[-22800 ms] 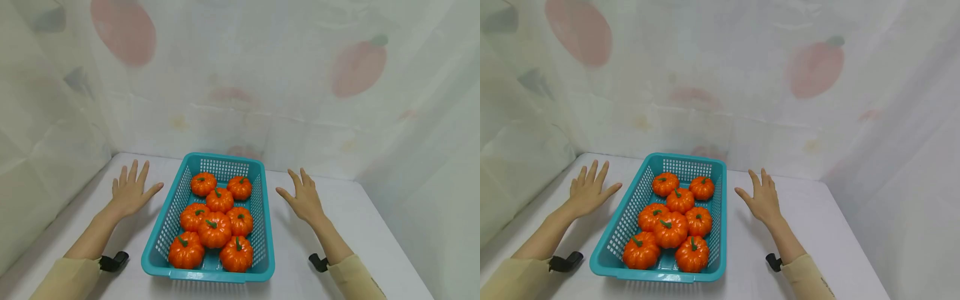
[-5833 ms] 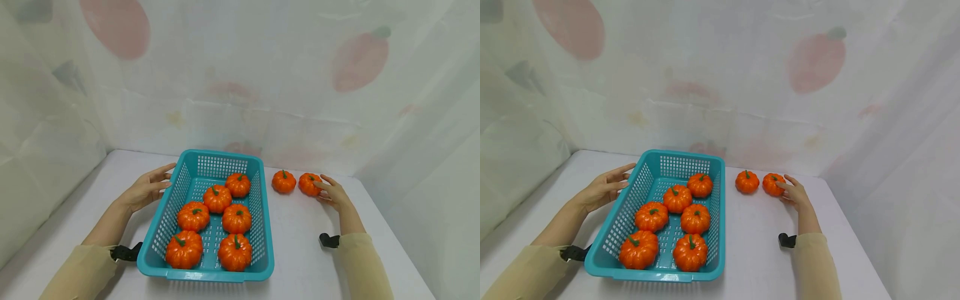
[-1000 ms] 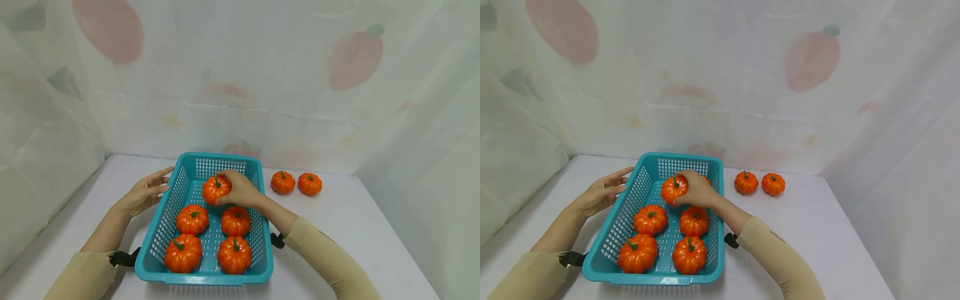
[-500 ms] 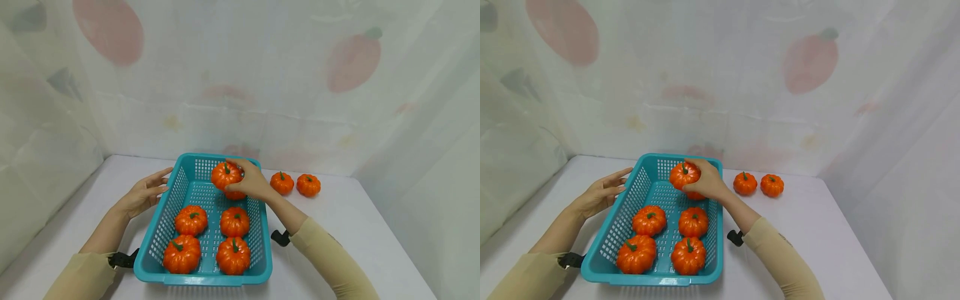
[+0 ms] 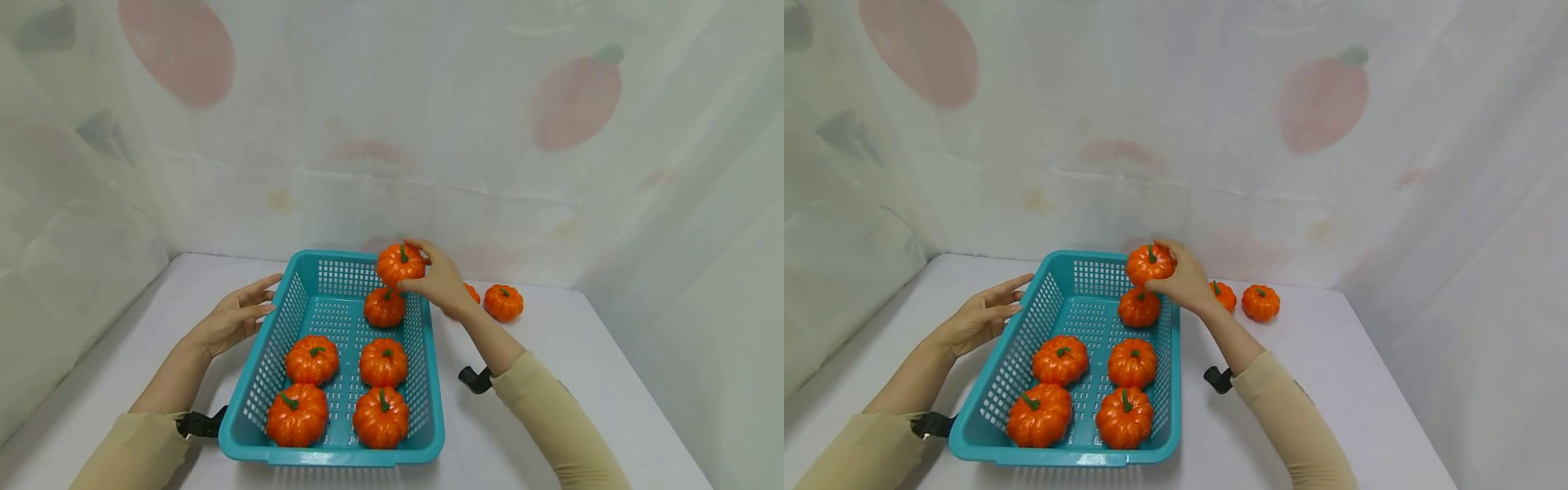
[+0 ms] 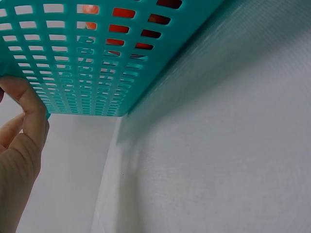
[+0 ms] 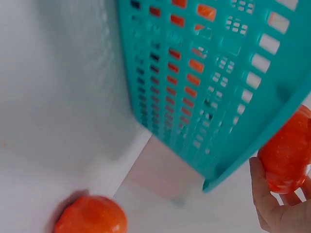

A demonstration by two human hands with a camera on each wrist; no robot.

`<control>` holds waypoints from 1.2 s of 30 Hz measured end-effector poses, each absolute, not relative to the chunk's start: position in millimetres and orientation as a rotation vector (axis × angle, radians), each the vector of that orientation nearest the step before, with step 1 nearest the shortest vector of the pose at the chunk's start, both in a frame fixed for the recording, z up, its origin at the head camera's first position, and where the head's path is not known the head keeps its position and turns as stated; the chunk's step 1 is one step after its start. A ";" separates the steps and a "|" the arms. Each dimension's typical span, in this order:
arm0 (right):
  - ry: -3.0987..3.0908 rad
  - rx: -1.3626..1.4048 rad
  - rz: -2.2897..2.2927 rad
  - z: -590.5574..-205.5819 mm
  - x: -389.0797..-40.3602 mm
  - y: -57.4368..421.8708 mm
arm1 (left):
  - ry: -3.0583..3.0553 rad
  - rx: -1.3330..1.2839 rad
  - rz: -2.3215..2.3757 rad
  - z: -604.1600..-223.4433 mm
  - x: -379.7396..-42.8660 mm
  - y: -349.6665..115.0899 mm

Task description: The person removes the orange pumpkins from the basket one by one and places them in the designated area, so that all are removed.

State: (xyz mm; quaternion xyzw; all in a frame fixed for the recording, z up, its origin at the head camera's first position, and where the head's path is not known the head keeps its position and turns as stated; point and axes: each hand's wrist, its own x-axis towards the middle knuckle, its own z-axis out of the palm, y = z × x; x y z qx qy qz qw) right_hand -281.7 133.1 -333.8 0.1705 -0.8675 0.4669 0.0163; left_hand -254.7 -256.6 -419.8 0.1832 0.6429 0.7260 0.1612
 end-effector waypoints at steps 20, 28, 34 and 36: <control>-2.654 0.153 1.451 -333.9 -291.6 218.1 | 1.853 0.530 2.059 -418.7 -255.4 -254.5; -2.616 0.041 1.423 -335.5 -296.6 254.3 | 1.832 0.542 2.065 -419.9 -254.6 -255.8; -2.586 -0.064 1.386 -339.7 -296.0 275.1 | 1.836 0.532 2.067 -419.5 -253.7 -256.3; -2.574 -0.105 1.383 -342.7 -295.4 281.8 | 1.836 0.530 2.067 -419.1 -253.2 -256.0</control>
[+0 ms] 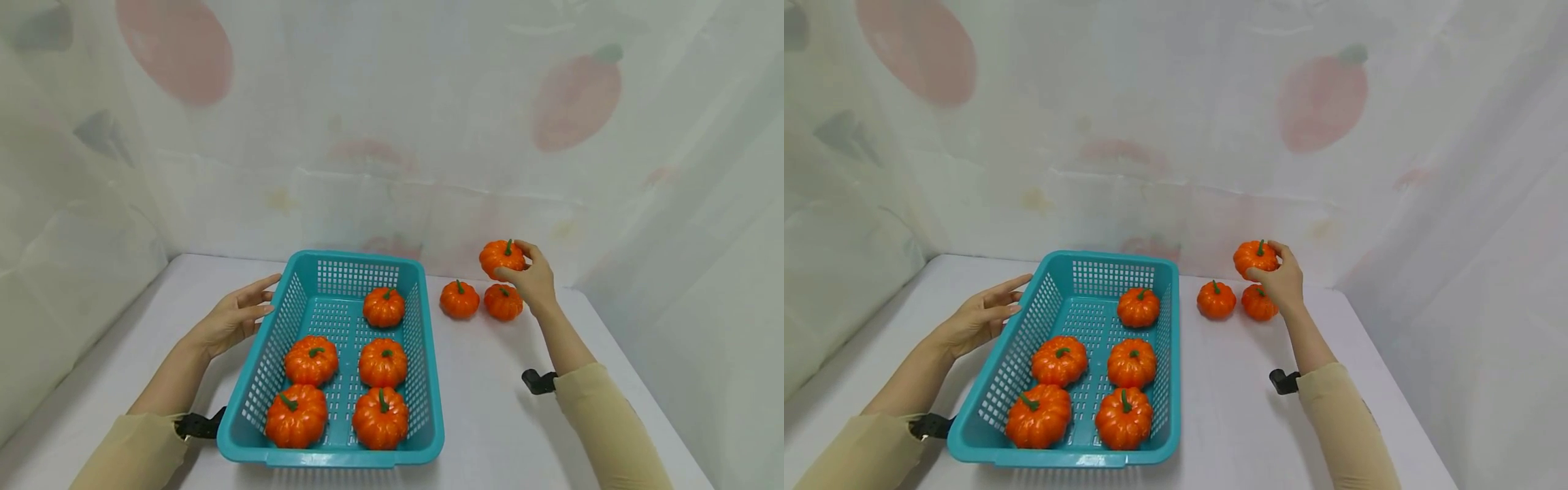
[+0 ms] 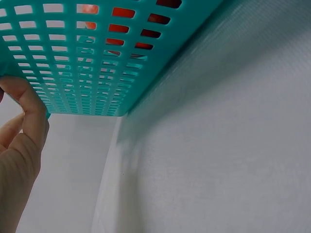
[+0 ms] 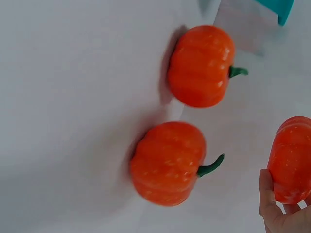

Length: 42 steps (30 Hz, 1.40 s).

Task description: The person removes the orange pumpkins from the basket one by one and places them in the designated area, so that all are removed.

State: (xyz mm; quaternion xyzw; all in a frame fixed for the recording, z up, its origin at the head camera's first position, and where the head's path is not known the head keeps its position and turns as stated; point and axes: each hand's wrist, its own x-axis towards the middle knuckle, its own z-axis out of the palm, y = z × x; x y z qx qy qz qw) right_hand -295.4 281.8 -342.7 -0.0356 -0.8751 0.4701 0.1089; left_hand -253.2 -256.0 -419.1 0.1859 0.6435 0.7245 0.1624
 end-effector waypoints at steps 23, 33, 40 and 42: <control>-2.478 -0.535 1.399 -383.1 -299.9 351.7 | 1.844 0.522 2.068 -418.7 -252.6 -255.7; -2.497 -0.632 1.385 -399.4 -298.8 366.7 | 1.884 0.529 2.051 -420.5 -253.6 -256.3; -2.512 -0.676 1.412 -410.1 -297.8 369.3 | 1.883 0.528 2.047 -420.6 -253.9 -256.9; -2.518 -0.683 1.415 -412.6 -297.8 370.5 | 1.888 0.526 2.044 -421.5 -253.7 -257.3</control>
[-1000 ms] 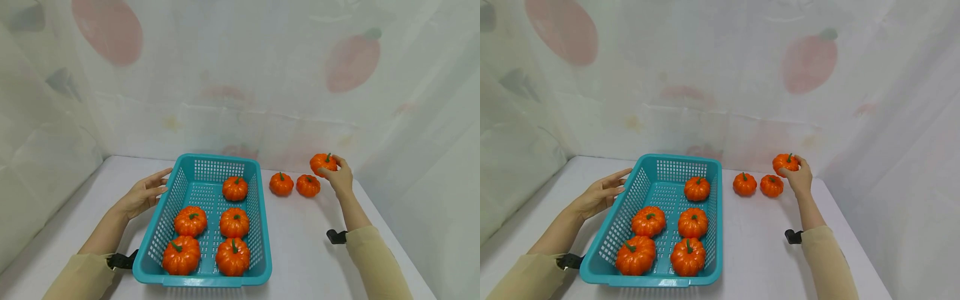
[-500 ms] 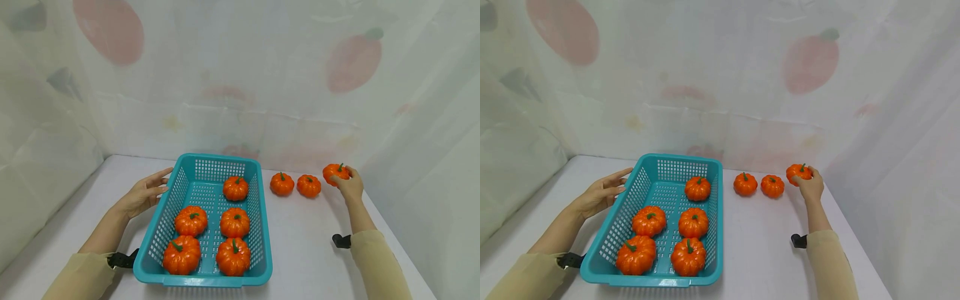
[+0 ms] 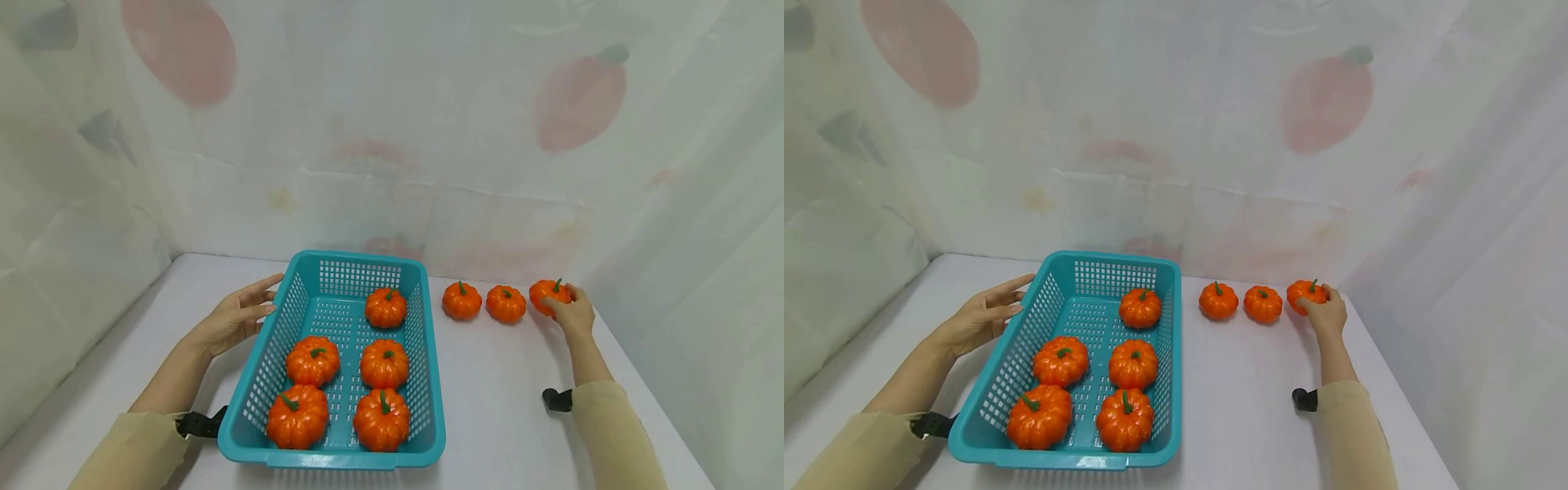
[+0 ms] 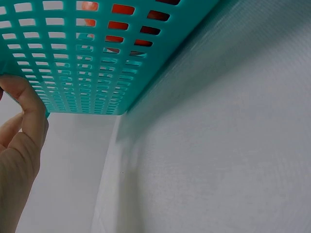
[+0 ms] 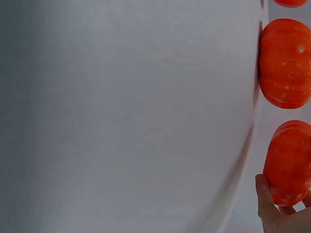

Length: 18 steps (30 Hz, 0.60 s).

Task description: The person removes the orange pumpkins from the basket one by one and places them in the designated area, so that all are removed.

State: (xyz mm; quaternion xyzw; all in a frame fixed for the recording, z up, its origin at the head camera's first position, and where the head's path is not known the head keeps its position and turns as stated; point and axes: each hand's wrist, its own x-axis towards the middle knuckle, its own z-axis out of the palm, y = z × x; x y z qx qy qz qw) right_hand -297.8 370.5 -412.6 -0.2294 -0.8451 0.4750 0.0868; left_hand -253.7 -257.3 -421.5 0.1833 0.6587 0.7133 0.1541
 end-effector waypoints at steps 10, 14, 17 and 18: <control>-2.545 -0.720 1.407 -418.5 -296.5 372.4 | 1.887 0.520 2.050 -421.2 -253.9 -257.4; -2.561 -0.739 1.399 -419.2 -295.4 373.1 | 1.872 0.526 2.053 -420.2 -253.3 -256.9; -2.566 -0.751 1.402 -419.7 -294.1 373.1 | 1.865 0.534 2.054 -420.1 -253.0 -256.6; -2.567 -0.756 1.405 -419.9 -293.9 373.0 | 1.865 0.535 2.053 -420.3 -252.9 -256.6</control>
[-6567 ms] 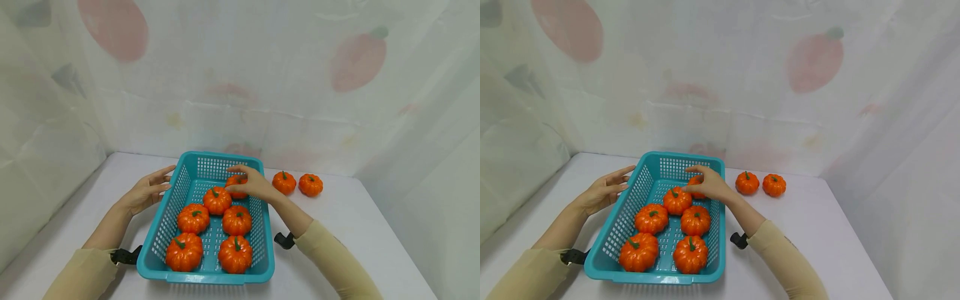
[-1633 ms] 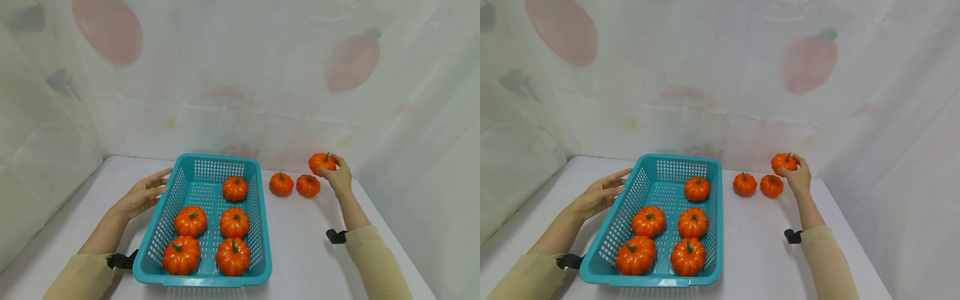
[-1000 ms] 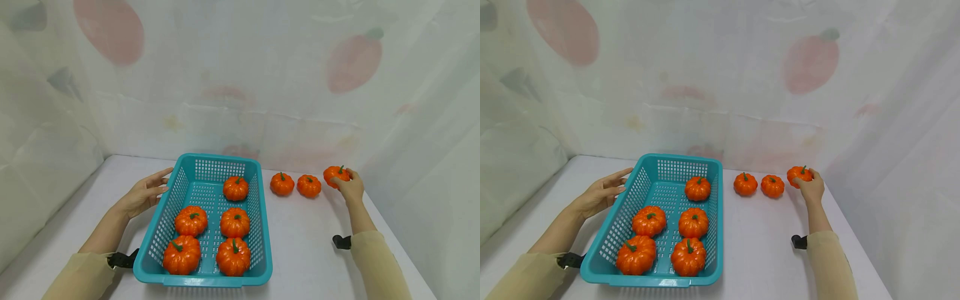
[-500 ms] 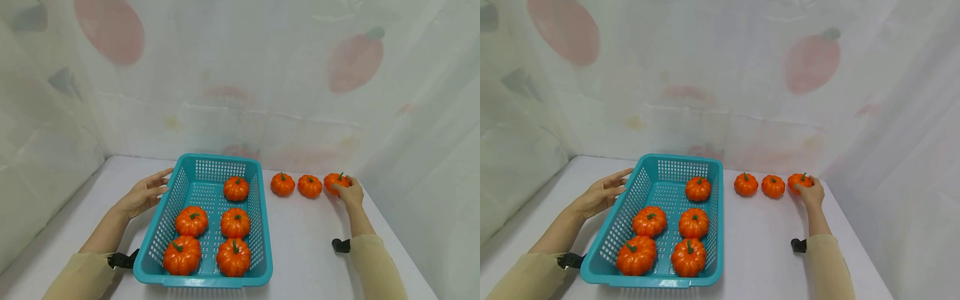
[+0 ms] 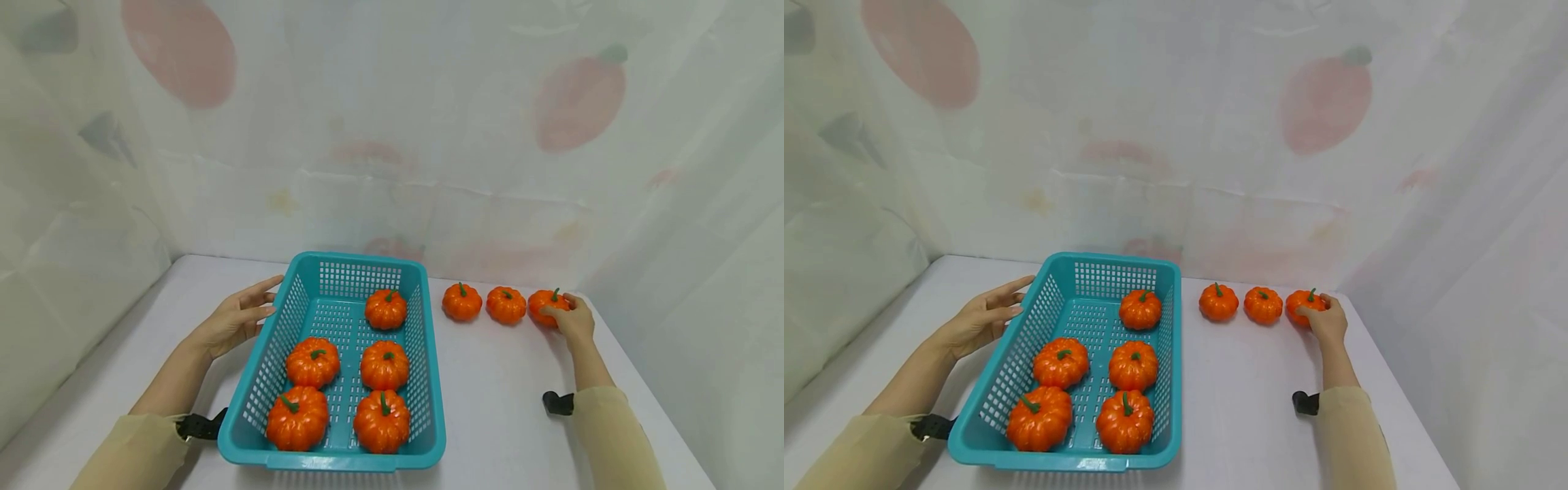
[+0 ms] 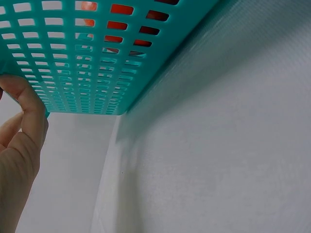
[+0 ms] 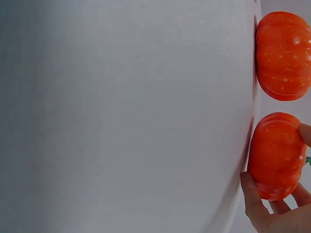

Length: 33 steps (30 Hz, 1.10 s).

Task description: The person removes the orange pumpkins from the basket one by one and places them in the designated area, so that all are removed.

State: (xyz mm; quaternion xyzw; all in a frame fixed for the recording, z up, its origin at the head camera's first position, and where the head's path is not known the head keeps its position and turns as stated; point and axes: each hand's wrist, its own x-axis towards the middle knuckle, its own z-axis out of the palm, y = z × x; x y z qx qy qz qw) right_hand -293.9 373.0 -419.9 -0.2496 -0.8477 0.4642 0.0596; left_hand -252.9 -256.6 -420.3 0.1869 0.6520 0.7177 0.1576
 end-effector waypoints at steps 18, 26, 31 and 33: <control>-2.603 -0.755 1.448 -419.6 -293.1 374.7 | 1.859 0.560 2.049 -423.8 -255.7 -258.0; -2.664 -0.696 1.364 -420.2 -294.3 377.7 | 1.863 0.552 2.053 -424.6 -255.5 -259.1; -2.722 -0.672 1.252 -416.9 -294.1 375.7 | 1.866 0.541 2.051 -423.3 -255.1 -258.2; -2.723 -0.680 1.237 -415.7 -293.9 375.2 | 1.867 0.542 2.051 -422.7 -254.7 -257.6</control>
